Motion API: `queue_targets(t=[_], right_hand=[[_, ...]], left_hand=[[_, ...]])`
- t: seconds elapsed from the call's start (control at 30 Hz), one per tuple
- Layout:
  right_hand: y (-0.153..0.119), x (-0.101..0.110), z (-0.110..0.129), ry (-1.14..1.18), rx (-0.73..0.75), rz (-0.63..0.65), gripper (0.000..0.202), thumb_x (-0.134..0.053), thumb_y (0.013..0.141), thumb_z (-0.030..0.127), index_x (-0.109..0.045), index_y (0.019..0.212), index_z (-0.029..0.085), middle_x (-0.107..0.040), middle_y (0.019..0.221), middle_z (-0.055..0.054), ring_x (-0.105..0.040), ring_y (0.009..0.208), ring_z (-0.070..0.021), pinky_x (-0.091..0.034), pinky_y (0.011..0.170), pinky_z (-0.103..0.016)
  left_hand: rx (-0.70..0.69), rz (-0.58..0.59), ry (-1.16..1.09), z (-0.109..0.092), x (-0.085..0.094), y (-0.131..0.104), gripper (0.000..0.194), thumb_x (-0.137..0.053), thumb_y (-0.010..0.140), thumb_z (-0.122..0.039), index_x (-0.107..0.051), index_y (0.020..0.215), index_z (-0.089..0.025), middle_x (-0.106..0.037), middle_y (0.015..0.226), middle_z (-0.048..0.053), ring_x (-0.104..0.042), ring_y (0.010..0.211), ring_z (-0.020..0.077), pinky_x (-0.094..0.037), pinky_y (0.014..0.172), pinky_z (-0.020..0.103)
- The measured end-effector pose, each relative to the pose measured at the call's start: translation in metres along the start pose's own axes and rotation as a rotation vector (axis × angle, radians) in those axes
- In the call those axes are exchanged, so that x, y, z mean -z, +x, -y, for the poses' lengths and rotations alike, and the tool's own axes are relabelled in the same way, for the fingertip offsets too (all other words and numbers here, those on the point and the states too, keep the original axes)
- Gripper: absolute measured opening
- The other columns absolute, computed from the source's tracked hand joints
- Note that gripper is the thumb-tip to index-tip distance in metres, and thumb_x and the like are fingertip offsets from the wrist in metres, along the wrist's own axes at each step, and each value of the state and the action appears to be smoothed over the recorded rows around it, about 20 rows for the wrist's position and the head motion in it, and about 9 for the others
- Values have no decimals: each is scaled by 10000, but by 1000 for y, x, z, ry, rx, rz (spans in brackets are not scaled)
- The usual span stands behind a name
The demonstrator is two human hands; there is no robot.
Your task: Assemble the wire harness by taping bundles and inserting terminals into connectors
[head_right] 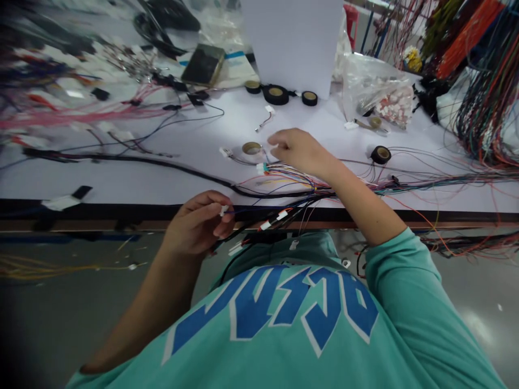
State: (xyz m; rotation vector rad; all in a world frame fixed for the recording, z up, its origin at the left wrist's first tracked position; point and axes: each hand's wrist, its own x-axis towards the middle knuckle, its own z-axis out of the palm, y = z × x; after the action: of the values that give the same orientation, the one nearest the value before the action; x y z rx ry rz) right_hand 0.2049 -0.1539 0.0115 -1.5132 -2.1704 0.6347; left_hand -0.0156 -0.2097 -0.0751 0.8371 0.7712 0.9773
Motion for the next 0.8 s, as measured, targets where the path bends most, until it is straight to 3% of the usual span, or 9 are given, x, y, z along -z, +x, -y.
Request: queue_targets(t=[0.13,0.23,0.3,0.37,0.47,0.53,0.6,0.7,0.8], right_hand=[[-3,-10,21,-227,-38,105,227,-528,775,187,-676,943,147,-668,854,-55,-626,861,-195,-464,831,-357],[-3,-7,30,-442,-171,68,136,-536,780,156,-667,815,140,-659,815,-102,-627,894,-260,-460,826,-410],[-3,2,31,-507,-294,-57,128,-515,803,143,-642,786,143,-641,804,-110,-619,910,-287,-454,825,-436],[-4,15,28,-468,-387,-279,149,-472,846,158,-615,807,158,-613,805,-97,-606,916,-286,-450,822,-439],[-8,27,24,-126,-254,-528,155,-442,879,214,-552,772,195,-534,704,-33,-583,776,-201,-469,721,-339],[-12,26,24,201,-81,-478,138,-465,867,220,-515,739,206,-457,606,21,-511,602,-123,-441,597,-252],[-15,22,28,427,4,-321,99,-494,852,206,-521,757,201,-408,554,59,-415,488,-74,-384,508,-202],[-17,17,40,547,13,-121,45,-541,842,219,-557,803,204,-409,527,77,-342,425,-54,-310,428,-185],[-17,19,49,638,-4,-20,56,-534,845,212,-565,800,227,-445,531,69,-340,392,-62,-291,393,-207]], left_hand=[[15,27,31,-3,-3,-3,236,-832,482,-276,-648,584,-168,-571,426,-20,-418,264,81,-351,286,187],[35,26,56,-5,-4,-3,227,-827,477,-230,-644,591,-159,-574,430,-12,-427,270,87,-361,290,194],[38,31,51,-4,-3,-3,231,-821,489,-232,-633,602,-158,-571,434,-14,-426,271,87,-360,290,195],[36,43,18,-4,-2,-2,245,-814,510,-269,-619,614,-163,-570,441,-26,-414,269,81,-357,289,192],[32,28,-70,-3,1,2,279,-814,524,-319,-609,651,-178,-570,455,-49,-389,270,63,-335,289,176],[27,-4,-116,-3,3,4,279,-811,532,-313,-612,680,-186,-564,466,-57,-380,279,52,-312,293,165],[32,-38,-147,-3,4,5,265,-799,542,-293,-617,704,-190,-555,478,-62,-370,290,40,-287,299,158],[58,-79,-168,-6,4,6,250,-787,522,-246,-624,700,-182,-545,476,-64,-361,301,30,-277,307,153],[62,-67,-155,-14,0,5,222,-767,482,-183,-622,648,-164,-532,441,-56,-347,290,33,-277,292,156]])
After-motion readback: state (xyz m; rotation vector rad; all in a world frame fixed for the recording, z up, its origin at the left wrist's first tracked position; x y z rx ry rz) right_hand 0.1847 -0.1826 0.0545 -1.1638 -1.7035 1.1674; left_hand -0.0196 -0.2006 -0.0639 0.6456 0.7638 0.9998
